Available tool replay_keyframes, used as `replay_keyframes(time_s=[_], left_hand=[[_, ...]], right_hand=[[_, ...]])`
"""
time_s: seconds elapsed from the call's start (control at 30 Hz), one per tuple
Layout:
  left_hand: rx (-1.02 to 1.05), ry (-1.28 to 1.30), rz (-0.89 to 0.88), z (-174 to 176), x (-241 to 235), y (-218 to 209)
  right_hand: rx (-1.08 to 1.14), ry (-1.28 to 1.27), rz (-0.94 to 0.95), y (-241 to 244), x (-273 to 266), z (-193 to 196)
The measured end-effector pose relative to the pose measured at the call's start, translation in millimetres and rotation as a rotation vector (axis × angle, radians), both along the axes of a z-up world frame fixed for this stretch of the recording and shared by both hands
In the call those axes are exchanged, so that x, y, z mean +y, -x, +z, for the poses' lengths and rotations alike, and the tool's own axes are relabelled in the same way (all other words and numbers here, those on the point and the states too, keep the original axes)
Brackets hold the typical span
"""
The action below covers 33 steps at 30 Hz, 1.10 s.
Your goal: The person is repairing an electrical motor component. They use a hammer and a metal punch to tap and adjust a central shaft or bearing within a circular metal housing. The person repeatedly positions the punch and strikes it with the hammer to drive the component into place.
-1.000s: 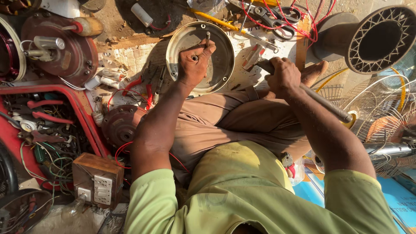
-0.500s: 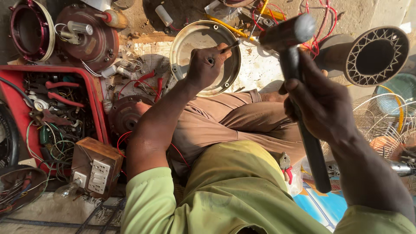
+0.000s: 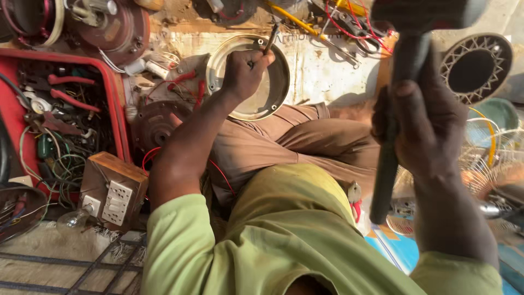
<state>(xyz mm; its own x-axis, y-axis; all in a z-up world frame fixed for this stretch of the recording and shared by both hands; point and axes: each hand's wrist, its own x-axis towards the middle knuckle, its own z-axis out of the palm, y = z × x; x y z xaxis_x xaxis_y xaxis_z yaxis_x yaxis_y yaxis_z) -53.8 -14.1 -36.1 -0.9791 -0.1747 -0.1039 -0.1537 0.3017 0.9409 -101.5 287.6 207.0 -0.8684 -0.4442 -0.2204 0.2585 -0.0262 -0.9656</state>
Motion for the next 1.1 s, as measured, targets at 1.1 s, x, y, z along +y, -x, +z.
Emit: replay_keyframes(time_s=[1.1], left_hand=[[-0.081, -0.115, -0.142, 80.8, 19.9, 8.9]], right_hand=[[0.124, -0.054, 0.203, 49.6, -104.1, -71.1]])
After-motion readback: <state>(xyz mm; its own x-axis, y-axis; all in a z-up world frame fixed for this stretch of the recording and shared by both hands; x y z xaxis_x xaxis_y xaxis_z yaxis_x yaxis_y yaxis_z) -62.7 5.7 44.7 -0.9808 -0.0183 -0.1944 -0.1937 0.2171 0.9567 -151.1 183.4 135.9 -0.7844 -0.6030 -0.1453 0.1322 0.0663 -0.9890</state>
